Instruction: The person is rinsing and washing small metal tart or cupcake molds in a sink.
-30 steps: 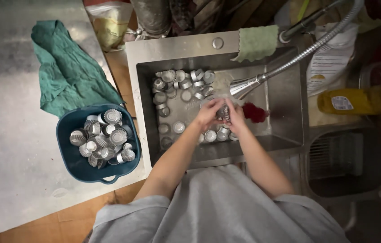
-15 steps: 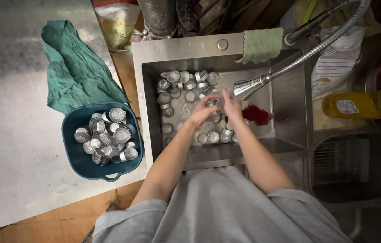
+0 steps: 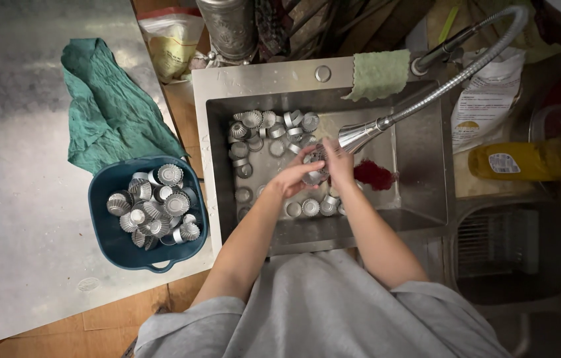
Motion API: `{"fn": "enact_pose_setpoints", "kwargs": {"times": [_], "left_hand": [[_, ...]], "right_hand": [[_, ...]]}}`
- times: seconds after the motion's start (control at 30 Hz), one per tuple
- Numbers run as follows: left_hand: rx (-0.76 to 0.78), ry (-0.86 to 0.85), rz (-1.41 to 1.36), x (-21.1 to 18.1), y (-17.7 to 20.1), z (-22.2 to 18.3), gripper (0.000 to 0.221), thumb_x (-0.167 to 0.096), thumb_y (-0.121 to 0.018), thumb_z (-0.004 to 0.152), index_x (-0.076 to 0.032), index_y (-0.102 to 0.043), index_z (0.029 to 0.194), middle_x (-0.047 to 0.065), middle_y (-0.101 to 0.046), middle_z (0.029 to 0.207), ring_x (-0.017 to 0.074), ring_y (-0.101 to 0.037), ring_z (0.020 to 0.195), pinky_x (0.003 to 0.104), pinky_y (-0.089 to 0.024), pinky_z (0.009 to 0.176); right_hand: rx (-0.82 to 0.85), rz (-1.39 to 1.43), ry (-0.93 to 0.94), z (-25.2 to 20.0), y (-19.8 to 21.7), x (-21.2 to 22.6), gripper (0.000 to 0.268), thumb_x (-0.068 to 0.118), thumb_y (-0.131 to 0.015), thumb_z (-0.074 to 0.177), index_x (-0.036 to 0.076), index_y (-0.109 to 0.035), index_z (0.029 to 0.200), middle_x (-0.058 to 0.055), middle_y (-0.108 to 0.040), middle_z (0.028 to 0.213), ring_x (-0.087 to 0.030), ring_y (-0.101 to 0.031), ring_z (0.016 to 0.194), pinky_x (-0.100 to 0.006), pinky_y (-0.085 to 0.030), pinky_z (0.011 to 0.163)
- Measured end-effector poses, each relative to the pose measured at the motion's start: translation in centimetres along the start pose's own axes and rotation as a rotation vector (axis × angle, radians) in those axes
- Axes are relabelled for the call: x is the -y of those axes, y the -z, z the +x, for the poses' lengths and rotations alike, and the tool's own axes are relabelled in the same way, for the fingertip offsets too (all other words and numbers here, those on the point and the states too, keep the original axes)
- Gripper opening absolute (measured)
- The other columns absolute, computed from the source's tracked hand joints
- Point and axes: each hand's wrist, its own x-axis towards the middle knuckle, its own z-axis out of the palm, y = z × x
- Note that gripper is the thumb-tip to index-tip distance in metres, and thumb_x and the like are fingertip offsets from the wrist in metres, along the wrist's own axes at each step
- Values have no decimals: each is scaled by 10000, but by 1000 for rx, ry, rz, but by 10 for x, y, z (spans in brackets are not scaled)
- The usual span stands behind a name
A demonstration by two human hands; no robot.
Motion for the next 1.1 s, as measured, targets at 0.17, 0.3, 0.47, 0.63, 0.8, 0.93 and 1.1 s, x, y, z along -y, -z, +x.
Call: {"fn": "enact_pose_setpoints", "kwargs": {"times": [0.17,0.3,0.47,0.63,0.8,0.93,1.1], "left_hand": [[19,-46,-17,8,6,-3,997,-349,-828,773,-298,-264,1593,50,-408,1540,257,-545,1220,461,-532,840],[112,-75,-56,19,17,-18,939,-348,-812,804,-316,-307,1596,38,-512,1437,200,-575,1135,461,-535,843],[-5,-132,74,18,14,-10,819,-316,-854,766,-238,-486,1493,48,-670,1199,244,-657,1040,491,-540,823],[-138,-486,631,-6,-2,7,738,-284,-946,683,-93,-639,1325,115,-709,1177,279,-681,1065,479,-550,890],[-114,-711,1042,-33,-24,3,685,-247,-962,639,-43,-733,1251,132,-749,1197,262,-703,1073,386,-551,949],[-42,-641,700,-11,3,24,663,-220,-947,700,-55,-704,1295,99,-759,1184,212,-722,1047,358,-585,921],[-94,-316,173,-31,0,4,640,-160,-762,842,-138,-549,1445,30,-697,1141,188,-699,948,351,-608,664]], "right_hand": [[-26,107,-19,-13,-17,32,203,229,-735,957,48,-698,1040,-25,-686,942,-131,-625,810,-328,-497,695],[58,550,-296,21,14,-8,250,151,-615,945,10,-717,1124,-108,-720,930,-216,-714,831,-354,-598,770],[157,216,-178,-1,32,-1,209,99,-582,969,-20,-667,1117,-92,-723,959,-194,-695,817,-349,-571,706],[315,-131,-361,-34,35,60,315,332,-585,999,131,-626,1237,-16,-678,961,-124,-633,748,-291,-495,570],[435,113,-334,-3,64,32,299,248,-727,946,82,-633,1175,-42,-693,975,-162,-654,769,-329,-534,585],[406,249,-466,12,66,7,250,260,-683,981,113,-641,1178,-34,-688,950,-167,-672,793,-321,-551,621],[272,623,-531,0,49,29,516,573,-536,943,91,-678,1059,-67,-722,880,-216,-692,735,-347,-580,597]]}}
